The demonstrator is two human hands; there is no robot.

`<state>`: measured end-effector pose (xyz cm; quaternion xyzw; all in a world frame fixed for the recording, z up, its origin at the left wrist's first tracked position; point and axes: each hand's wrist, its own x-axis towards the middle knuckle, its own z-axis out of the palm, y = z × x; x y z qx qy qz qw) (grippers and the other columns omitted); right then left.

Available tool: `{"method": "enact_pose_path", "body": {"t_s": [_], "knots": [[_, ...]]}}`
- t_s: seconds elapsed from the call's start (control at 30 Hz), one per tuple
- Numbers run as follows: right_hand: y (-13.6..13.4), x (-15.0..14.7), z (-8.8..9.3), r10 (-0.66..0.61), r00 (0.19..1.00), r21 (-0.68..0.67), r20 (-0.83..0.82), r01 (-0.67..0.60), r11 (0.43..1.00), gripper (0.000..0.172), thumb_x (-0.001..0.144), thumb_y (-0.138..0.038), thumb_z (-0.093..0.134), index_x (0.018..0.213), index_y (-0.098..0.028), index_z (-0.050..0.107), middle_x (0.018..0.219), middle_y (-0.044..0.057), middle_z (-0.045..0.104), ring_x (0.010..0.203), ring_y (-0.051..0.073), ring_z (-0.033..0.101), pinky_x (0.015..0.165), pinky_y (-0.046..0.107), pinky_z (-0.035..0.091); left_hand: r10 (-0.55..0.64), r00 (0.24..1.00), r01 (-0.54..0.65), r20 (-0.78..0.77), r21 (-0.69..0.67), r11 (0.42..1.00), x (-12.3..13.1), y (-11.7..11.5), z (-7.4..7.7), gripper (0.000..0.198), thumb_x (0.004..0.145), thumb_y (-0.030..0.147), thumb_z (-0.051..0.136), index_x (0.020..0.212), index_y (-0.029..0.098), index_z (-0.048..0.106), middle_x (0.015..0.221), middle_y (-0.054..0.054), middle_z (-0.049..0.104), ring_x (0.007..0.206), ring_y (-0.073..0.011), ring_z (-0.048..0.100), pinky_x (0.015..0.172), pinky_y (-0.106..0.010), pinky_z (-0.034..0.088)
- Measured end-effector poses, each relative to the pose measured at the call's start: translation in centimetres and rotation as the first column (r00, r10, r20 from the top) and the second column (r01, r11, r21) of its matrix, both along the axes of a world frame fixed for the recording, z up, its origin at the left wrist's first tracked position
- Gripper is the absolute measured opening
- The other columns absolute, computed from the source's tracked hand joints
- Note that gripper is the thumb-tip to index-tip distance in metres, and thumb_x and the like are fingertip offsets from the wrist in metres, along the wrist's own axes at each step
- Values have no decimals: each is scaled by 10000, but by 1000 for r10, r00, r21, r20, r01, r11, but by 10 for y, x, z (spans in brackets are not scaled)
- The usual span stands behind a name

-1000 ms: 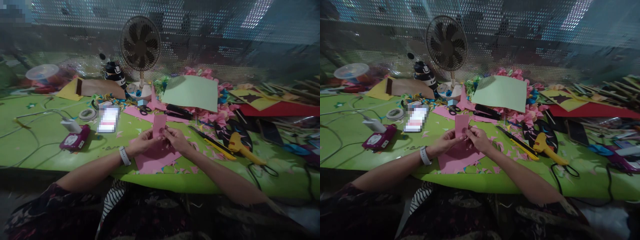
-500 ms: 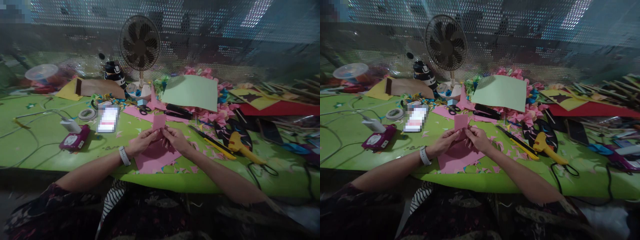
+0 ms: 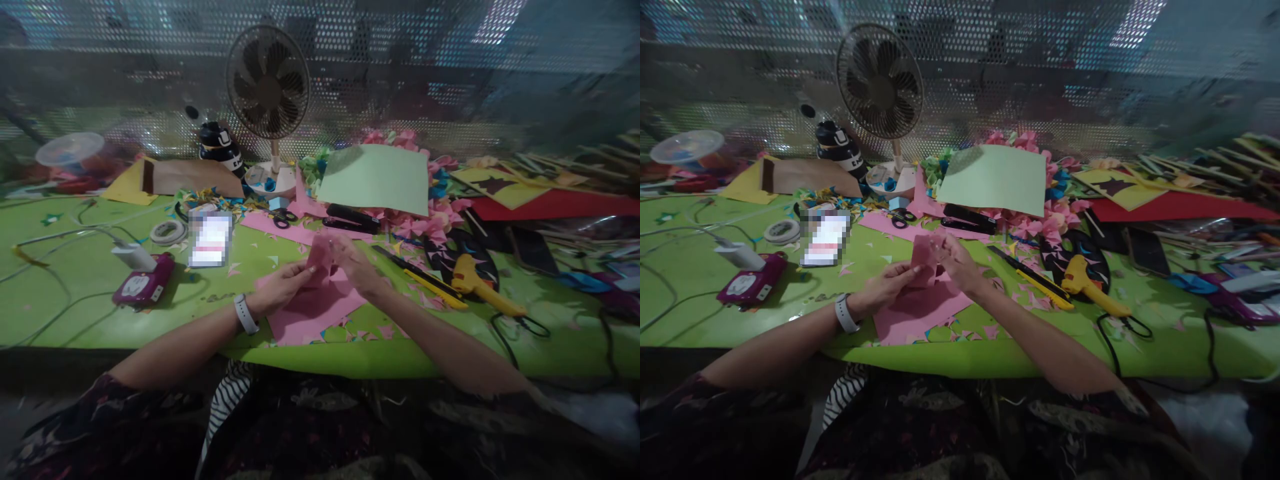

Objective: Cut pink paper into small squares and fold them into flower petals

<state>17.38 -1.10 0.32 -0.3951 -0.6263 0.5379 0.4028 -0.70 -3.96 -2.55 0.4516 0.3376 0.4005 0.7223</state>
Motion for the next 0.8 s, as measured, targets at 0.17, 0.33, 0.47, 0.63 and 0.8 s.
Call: {"method": "enact_pose_path", "body": {"t_s": [0.17,0.33,0.47,0.63,0.8], "knots": [[-10,-1,7,157,987,-170,-43,-162,972,440,828,-617,695,1010,-216,694,920,59,738,749,164,672,581,260,554,-54,994,60,-94,65,996,-1,-3,-4,409,810,561,758,937,173,769,888,-65,735,861,-177,660,804,-310,518],[-14,-1,13,199,979,-198,-50,-205,959,409,766,-564,772,968,-210,739,926,42,747,823,172,687,615,253,558,-11,989,34,-147,157,987,-2,-3,-7,393,782,581,771,827,191,774,873,-72,723,867,-194,641,810,-327,512],[-14,-1,12,233,972,-162,-17,-232,959,387,783,-566,770,985,-236,756,948,40,757,877,182,689,708,292,578,0,979,38,-202,187,982,-2,-5,-3,437,776,609,760,672,185,729,761,-62,673,801,-178,603,797,-324,497],[-10,0,4,156,986,-179,61,-143,973,458,882,-669,601,890,-234,745,684,23,702,679,167,664,617,299,578,-50,978,74,-202,113,991,-1,-4,-1,427,834,575,722,722,164,745,681,-34,660,698,-138,581,752,-297,502],[-8,-1,3,93,993,-205,70,-77,976,560,924,-719,472,857,-212,699,659,34,676,559,151,635,578,315,580,-171,970,168,-172,-30,985,0,-5,5,370,746,490,839,864,144,783,886,-95,767,772,-164,694,782,-321,571]]}}
